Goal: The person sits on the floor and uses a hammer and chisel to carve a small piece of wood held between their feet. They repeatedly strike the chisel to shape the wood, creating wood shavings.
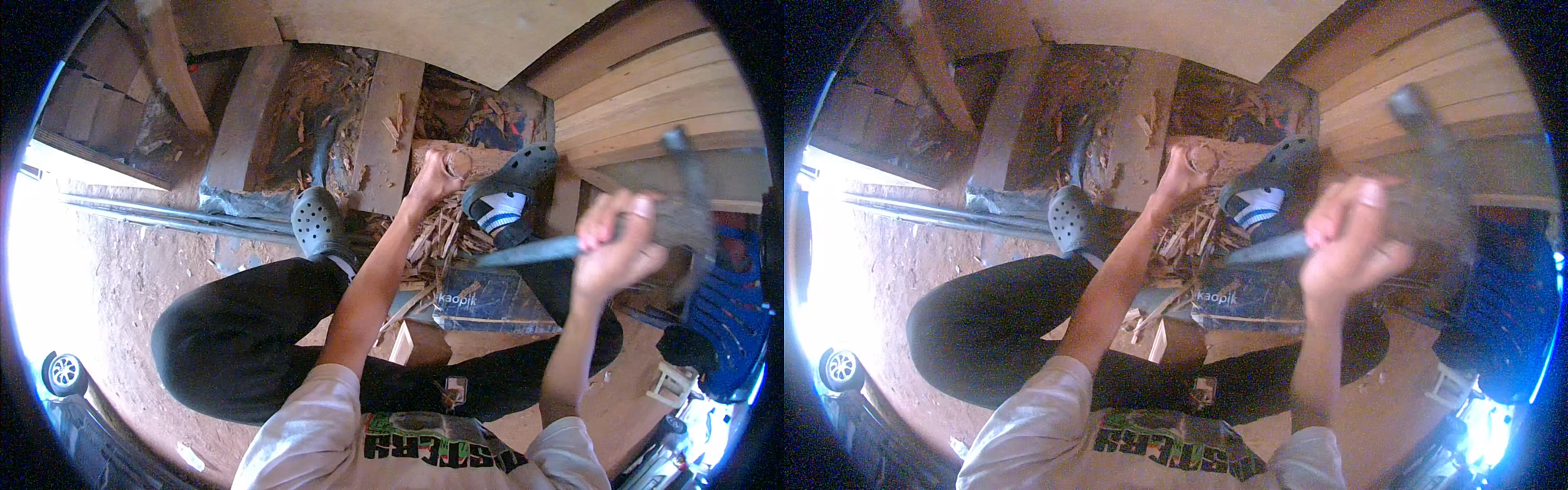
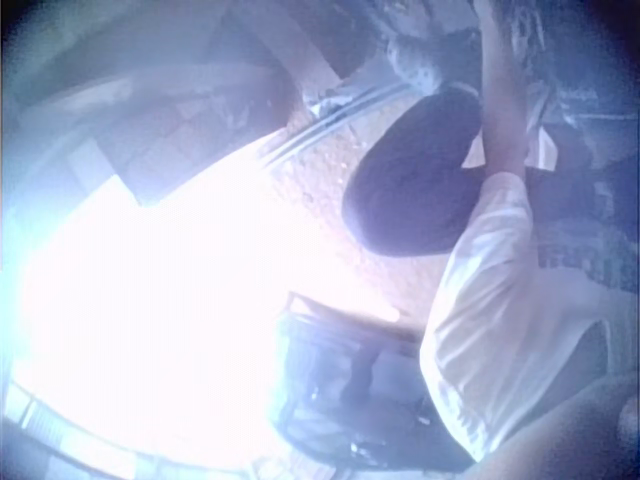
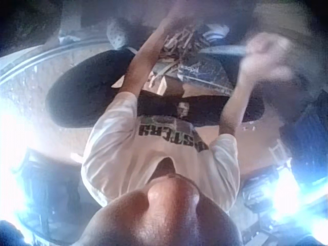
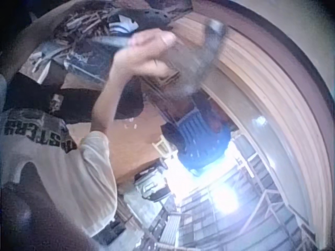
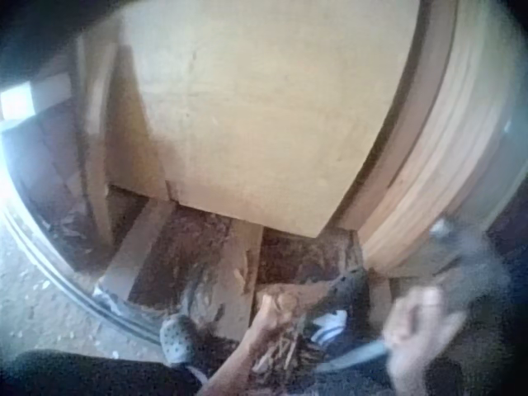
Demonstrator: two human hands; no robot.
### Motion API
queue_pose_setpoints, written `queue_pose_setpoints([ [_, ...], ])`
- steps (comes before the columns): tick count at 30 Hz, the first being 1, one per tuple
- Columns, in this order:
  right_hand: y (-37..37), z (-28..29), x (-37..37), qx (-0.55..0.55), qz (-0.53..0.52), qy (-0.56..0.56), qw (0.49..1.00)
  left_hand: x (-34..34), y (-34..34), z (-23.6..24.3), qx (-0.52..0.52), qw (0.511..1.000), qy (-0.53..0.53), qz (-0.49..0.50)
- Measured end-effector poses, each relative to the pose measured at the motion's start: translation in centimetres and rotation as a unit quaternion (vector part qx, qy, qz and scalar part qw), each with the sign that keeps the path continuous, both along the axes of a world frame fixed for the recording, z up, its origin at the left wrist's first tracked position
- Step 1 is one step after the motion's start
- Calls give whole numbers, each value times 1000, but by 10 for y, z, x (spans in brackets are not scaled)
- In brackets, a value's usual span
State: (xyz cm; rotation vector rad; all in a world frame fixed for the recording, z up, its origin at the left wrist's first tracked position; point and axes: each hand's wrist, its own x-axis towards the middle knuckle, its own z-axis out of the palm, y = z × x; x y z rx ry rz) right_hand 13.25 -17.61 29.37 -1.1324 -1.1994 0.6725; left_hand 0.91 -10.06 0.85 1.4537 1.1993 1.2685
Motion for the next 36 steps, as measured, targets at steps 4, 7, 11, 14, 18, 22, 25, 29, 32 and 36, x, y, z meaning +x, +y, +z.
queue_pose_setpoints([
  [4, 15, -80, -21, -225, 65, -408, 882, -2, 8, -10, -17, 998, -20, -51],
  [7, 18, -91, -11, -158, 92, -385, 905, -1, 16, -2, 32, 999, -5, -8],
  [11, -1, -16, 10, -259, 25, -275, 926, -1, 2, 11, 37, 997, -61, 20],
  [14, -9, 35, 6, -79, -58, -96, 990, -7, 3, 14, 32, 999, -34, -28],
  [18, 8, 6, -9, 4, -70, -41, 997, -8, -1, 14, 44, 996, 63, 36],
  [22, 22, -103, -20, -235, 97, -395, 883, -4, 2, 13, 20, 999, -30, -7],
  [25, 18, -118, -1, -194, 48, -371, 907, -3, 9, 9, 76, 996, -33, 15],
  [29, 2, -32, 3, -152, -28, -280, 947, -2, 12, -3, 21, 999, -25, -8],
  [32, 0, 33, -5, -60, -85, -72, 992, -2, 11, -7, -51, 997, -18, -58],
  [36, 14, -8, -19, -22, -177, 16, 984, -3, 9, -4, 23, 1000, 17, 4],
])
